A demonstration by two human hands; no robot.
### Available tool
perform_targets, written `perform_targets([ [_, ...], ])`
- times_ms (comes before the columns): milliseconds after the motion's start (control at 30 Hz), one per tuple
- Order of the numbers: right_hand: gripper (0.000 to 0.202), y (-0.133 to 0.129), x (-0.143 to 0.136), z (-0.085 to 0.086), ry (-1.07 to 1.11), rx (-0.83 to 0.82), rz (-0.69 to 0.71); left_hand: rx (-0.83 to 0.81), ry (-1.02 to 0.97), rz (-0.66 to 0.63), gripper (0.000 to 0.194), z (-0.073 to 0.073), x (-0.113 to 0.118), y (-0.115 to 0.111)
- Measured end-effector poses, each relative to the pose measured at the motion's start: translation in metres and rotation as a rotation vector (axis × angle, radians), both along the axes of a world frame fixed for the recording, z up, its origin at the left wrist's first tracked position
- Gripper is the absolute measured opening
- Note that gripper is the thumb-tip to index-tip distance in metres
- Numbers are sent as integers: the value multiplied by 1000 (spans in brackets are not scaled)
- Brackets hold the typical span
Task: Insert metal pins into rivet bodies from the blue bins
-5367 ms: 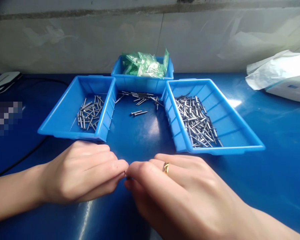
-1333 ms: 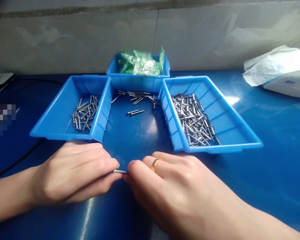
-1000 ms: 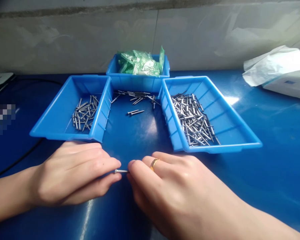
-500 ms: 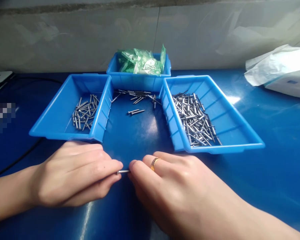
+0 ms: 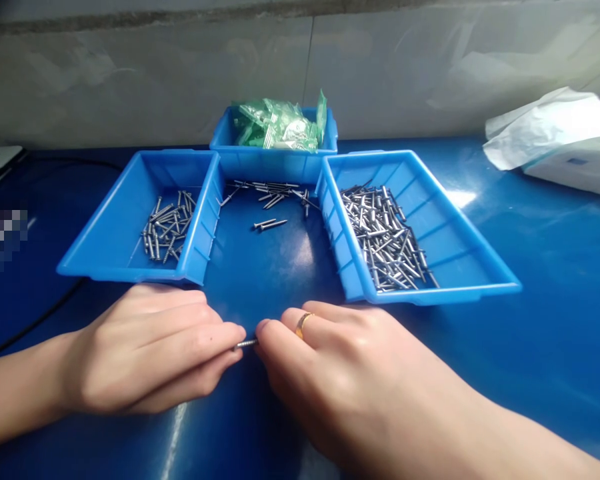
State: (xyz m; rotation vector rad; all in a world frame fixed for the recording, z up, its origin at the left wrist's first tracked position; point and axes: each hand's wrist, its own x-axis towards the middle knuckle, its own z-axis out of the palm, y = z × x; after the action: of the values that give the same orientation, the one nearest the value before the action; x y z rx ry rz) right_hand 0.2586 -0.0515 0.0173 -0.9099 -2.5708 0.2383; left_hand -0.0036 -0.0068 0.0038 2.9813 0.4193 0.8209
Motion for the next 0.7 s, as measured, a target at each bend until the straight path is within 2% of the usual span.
perform_targets([
  [200,46,-2,1,-1,-7,1,20,-1,-5,-2,36,-2,0,0],
  [700,49,0,1,-2,-1,22,25,-15,1,-12,33,-1,0,-1],
])
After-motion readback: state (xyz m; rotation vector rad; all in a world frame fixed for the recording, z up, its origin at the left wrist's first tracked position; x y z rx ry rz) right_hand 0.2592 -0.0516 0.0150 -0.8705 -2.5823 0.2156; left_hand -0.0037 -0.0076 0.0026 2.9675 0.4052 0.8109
